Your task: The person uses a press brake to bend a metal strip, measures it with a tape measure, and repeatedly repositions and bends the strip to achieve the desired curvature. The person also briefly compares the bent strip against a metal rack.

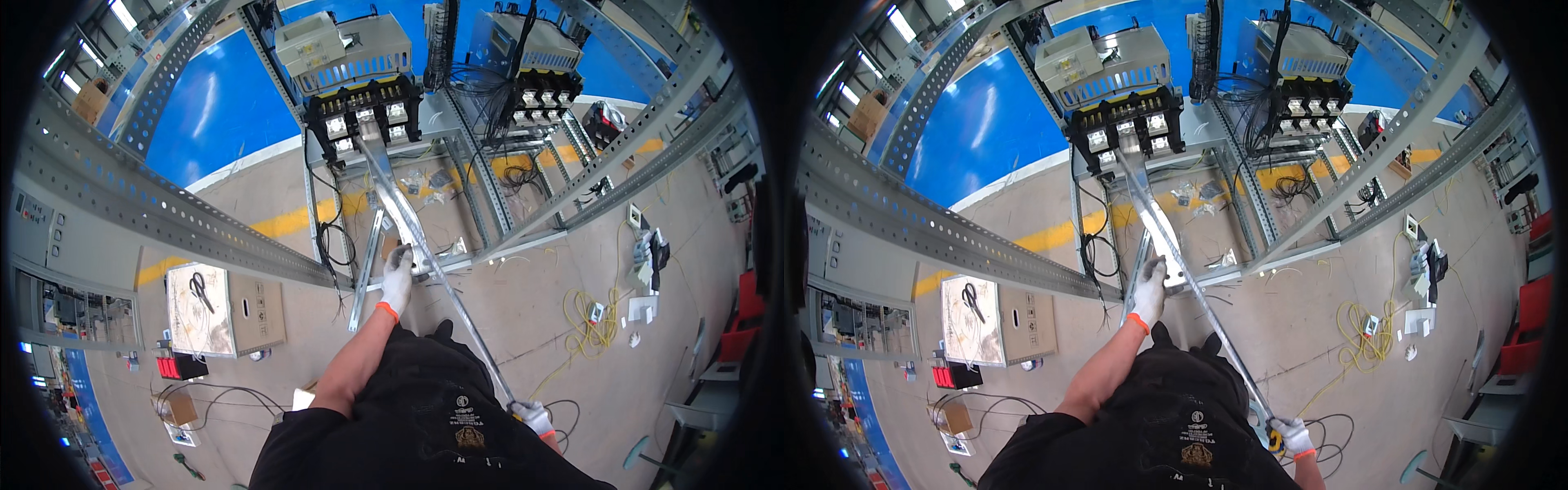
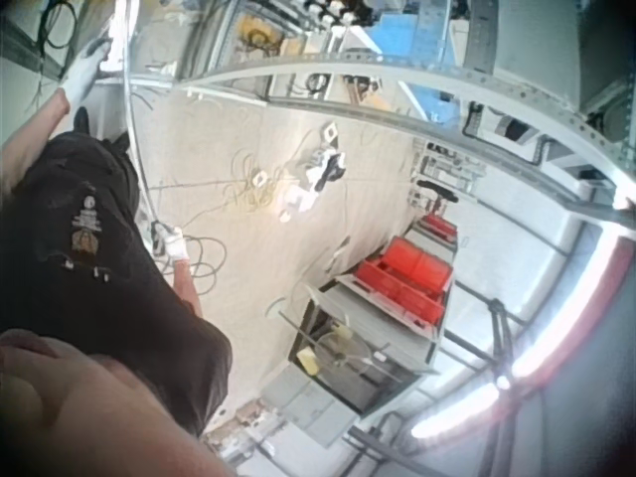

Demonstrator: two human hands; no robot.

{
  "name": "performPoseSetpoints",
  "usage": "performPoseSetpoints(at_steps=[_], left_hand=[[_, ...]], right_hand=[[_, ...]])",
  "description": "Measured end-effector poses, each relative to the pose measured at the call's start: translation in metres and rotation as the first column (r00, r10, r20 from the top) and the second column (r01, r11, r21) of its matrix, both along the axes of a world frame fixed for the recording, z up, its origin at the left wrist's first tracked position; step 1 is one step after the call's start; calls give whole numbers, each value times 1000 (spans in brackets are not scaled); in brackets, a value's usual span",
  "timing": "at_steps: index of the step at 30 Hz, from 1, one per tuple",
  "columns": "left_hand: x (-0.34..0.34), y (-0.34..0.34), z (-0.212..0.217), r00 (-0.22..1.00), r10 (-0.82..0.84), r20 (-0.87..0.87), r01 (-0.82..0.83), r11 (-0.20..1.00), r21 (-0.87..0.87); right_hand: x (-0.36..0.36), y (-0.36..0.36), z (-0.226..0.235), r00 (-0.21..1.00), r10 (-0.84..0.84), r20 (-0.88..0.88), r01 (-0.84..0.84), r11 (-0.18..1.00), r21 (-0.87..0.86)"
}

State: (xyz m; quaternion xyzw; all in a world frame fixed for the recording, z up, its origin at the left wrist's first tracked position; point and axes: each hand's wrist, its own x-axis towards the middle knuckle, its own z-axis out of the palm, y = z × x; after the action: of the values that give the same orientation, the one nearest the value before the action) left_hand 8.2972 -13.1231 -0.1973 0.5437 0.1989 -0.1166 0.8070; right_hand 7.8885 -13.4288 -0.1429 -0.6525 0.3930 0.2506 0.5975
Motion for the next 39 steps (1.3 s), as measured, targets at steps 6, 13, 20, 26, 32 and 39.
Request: performPoseSetpoints(at_steps=[6,13,20,26,32,39], left_hand=[[-2,4,14,998,53,-46,-57,995,-82],[1,3,-19,999,-18,-28,16,998,-67],[14,28,-50,996,-56,68,62,995,-82],[6,12,-12,992,-41,-118,30,995,-98],[4,5,11,984,-109,-139,102,993,-58],[8,5,-15,994,-60,-91,50,994,-102]], right_hand=[[51,-8,-44,971,-46,235,17,992,125],[158,31,-28,915,-93,393,20,982,186],[297,120,-55,816,-130,563,-84,938,338],[330,151,-61,802,-38,596,-166,945,283],[320,161,-85,831,-27,555,-171,938,301],[322,164,-86,853,-65,518,-133,933,336]])
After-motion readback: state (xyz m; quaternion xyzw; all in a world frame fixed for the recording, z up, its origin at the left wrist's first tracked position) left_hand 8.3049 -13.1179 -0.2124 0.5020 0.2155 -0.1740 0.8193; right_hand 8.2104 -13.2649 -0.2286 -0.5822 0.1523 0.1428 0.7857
